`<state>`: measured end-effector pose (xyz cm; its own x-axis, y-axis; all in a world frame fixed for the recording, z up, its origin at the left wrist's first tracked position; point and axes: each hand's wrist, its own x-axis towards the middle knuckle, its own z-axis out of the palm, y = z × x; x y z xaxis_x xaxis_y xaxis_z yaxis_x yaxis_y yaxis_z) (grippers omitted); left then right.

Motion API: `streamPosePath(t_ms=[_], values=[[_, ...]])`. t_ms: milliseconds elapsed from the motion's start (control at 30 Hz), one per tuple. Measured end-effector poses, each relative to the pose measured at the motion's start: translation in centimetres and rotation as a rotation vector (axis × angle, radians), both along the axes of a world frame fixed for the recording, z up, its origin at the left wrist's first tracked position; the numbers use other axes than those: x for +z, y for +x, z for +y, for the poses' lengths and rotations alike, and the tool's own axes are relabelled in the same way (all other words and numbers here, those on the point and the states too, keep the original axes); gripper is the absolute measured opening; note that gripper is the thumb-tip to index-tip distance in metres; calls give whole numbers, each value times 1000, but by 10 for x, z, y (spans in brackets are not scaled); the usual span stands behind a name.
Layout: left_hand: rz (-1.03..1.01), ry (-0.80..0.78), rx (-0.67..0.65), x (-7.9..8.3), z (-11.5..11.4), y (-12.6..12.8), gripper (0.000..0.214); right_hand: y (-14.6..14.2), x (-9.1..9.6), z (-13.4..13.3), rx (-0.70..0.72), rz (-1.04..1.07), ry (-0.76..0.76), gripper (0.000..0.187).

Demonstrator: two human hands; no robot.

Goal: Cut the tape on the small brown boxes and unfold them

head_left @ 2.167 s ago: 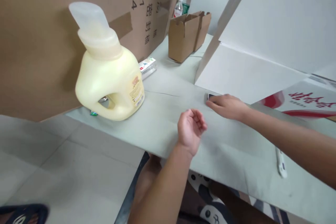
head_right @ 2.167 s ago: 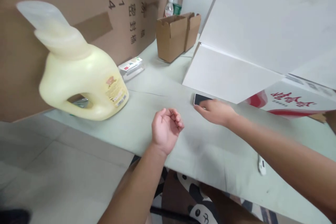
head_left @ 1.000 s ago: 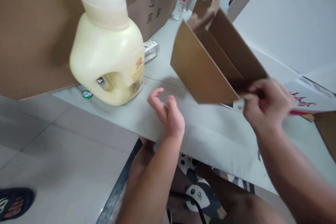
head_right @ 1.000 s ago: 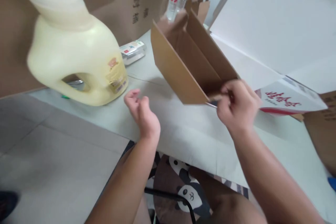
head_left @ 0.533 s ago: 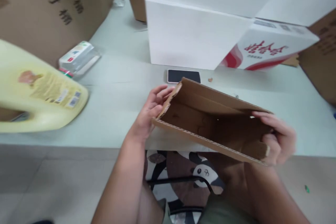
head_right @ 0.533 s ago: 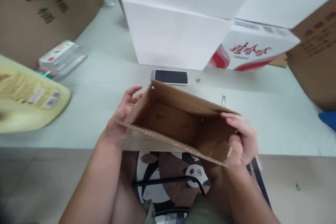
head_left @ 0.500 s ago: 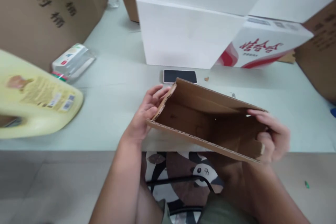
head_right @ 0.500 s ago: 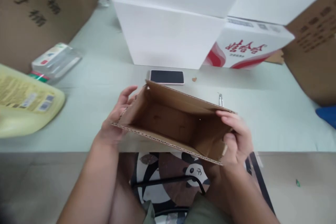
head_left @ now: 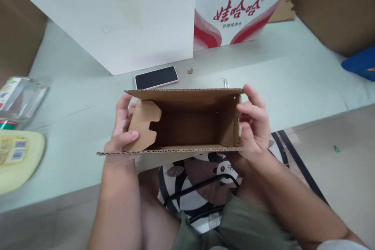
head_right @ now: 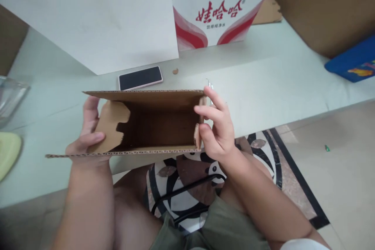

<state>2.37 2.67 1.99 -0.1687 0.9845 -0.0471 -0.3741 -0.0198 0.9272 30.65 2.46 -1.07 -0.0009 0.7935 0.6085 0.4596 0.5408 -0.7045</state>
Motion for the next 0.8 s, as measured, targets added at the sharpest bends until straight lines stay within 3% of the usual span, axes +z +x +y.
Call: streamPosePath(t_ms=[133,300,467,667,800], values=[[-26,96,19,-3,0,5,68,0,3,-1,62,-15,-40,46],[17,196,118,-8,-1,8,38,-5,0,3,154,-8,-61,51],[137,243,229,-15,-3,-3,40,-10,-6,12,324,0,30,68],[177,175,254,-18,-12,-3,33,-26,-12,12,250,94,12,47],[192,205,218,-33,-13,-10,31,-35,-17,10,198,227,-56,43]])
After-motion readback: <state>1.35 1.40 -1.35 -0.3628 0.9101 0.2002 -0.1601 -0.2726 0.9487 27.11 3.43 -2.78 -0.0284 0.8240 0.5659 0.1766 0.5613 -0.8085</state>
